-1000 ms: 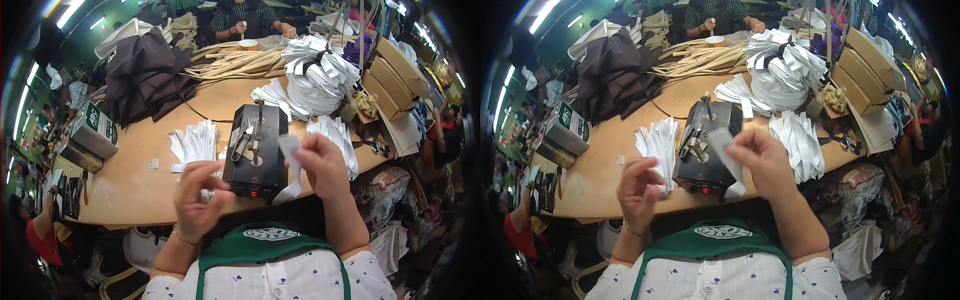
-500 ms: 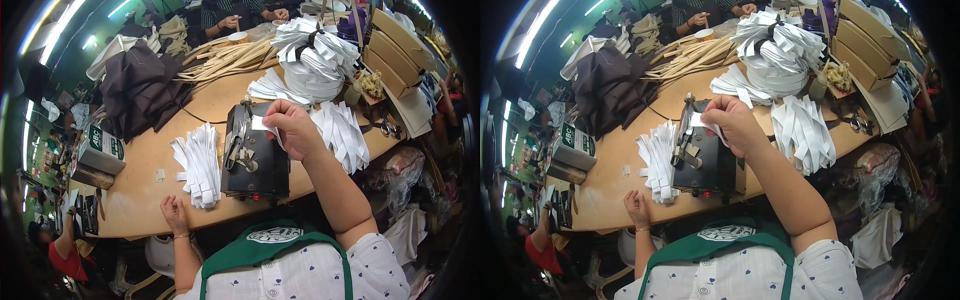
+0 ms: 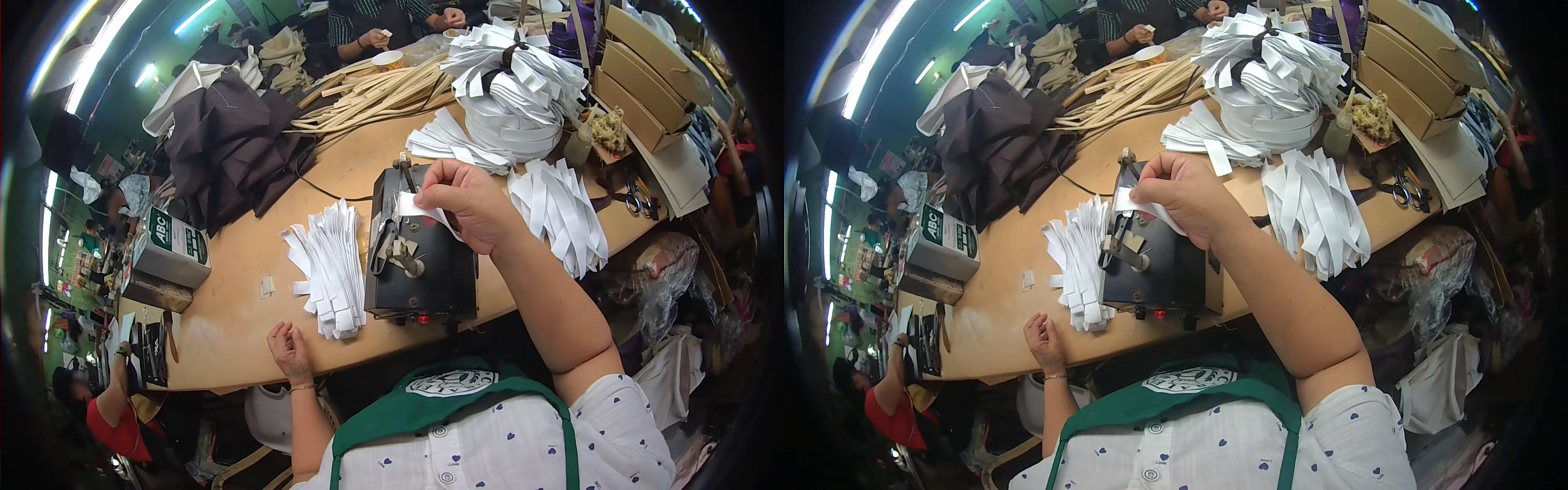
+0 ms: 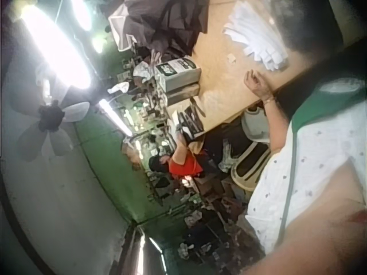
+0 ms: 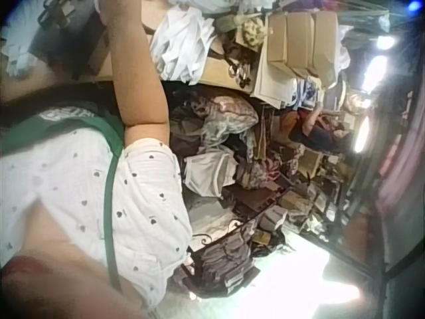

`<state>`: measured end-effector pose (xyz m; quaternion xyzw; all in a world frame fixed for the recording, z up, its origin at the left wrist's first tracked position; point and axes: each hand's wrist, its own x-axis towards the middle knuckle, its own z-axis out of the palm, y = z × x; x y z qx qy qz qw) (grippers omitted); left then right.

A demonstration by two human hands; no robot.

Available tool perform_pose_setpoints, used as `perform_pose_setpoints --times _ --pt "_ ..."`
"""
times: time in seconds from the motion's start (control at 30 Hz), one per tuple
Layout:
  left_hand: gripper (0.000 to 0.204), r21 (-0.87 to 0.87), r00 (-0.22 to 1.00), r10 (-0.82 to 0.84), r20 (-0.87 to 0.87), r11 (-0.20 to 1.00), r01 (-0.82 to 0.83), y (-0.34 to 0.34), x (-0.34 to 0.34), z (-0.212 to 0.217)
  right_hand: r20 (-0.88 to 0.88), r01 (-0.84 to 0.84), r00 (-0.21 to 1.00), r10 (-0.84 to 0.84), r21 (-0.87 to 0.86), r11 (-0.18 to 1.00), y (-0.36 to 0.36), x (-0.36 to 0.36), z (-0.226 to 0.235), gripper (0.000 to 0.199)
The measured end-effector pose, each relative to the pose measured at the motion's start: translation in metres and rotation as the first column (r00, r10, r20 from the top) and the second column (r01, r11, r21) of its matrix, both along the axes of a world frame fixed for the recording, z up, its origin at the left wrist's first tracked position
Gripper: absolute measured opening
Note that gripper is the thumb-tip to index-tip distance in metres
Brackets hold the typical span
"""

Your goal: The person picks up strips of white fabric one at a time, aligns them on a small benchtop machine to process them, and stacks the completed pieces on the workspace.

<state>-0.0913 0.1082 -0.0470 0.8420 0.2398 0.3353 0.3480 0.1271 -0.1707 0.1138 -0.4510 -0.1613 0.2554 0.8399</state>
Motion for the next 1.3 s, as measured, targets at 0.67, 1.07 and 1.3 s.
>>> perform_pose_setpoints --times 0.67,1.07,1.3 --pt "0.057 -0.696 0.332 -0.643 0.691 -0.715 0.064 -0.235 0.077 0.152 0.324 -0.273 0.939 0.118 0.491 0.827 -0.075 -0.075 0.042 0.017" --pt "0.027 -0.395 0.44 -0.832 0.34 0.298 0.869 -0.291 0.119 0.125 0.358 0.506 0.851 -0.385 -0.361 0.783 -0.166 -0.087 0.009 0.016" --pt "0.026 -0.115 0.294 -0.956 -0.002 0.293 0.949 -0.274 0.116 0.146 0.138 0.411 0.91 -0.391 -0.171 0.895 -0.122 -0.076 -0.002 0.009"
